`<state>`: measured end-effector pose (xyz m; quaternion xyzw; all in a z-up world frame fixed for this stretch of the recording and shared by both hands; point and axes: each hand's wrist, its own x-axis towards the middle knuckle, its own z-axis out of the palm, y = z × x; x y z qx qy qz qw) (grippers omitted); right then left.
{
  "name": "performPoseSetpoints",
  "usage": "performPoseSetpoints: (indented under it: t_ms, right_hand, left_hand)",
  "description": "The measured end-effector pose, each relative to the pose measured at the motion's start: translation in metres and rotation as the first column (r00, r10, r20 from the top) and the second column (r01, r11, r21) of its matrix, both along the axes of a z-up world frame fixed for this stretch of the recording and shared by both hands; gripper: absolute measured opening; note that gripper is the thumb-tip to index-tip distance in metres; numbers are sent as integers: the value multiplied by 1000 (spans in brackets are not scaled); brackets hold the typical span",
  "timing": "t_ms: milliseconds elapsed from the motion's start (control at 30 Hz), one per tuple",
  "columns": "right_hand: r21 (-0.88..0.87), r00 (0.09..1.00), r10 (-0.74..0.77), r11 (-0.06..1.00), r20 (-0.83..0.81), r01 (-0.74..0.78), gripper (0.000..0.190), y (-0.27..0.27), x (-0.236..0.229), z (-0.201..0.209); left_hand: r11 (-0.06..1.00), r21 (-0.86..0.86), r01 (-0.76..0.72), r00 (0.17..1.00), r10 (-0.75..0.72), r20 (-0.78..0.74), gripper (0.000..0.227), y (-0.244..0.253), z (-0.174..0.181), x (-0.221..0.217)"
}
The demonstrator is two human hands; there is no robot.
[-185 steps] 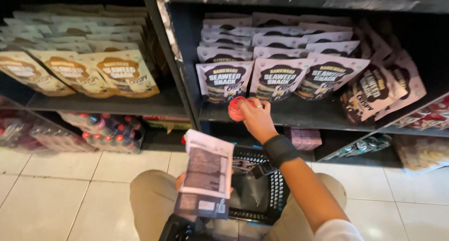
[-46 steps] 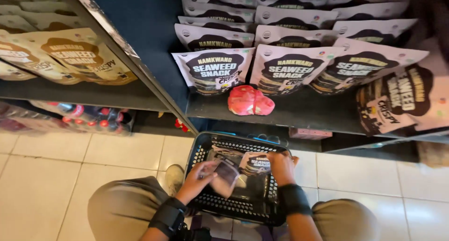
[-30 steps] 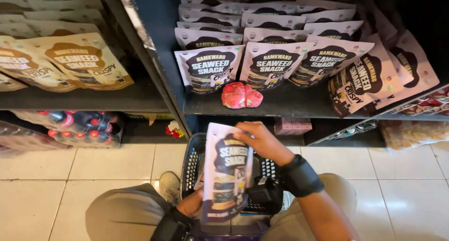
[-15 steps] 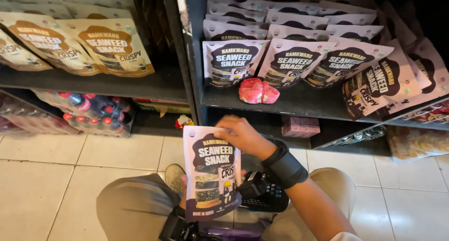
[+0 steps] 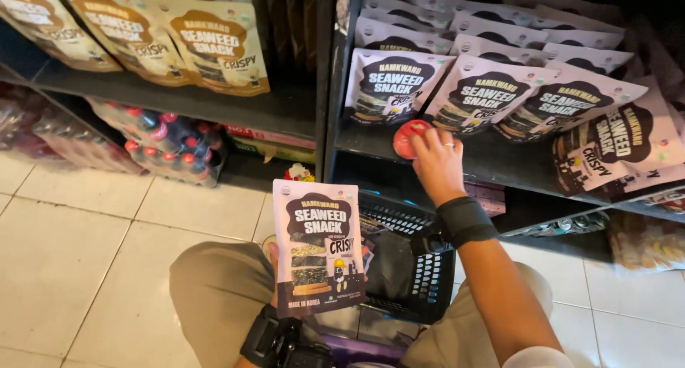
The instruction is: The person wipes individual snack bags with a cloth while holding them in one hand, then places them back onto a store shelf.
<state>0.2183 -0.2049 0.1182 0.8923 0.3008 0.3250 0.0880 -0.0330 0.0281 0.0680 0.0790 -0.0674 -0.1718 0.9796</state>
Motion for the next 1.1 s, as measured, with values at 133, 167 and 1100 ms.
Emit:
performPoseSetpoints:
  t_ms: [133, 167, 1100]
  right_hand:
    - [318, 933, 179, 945, -313, -75, 43, -3, -25, 9]
    - [464, 898, 341, 866, -279, -185, 40, -2, -34, 14]
    - [725, 468, 726, 650, -504, -227, 45, 24, -185, 11]
  left_hand:
    - [999, 30, 29, 999, -28, -23, 123, 4, -15, -8]
    - [998, 51, 41, 999, -39, -25, 122, 5, -20, -8]
    - [992, 125, -7, 970, 37, -242, 75, -37, -89, -1]
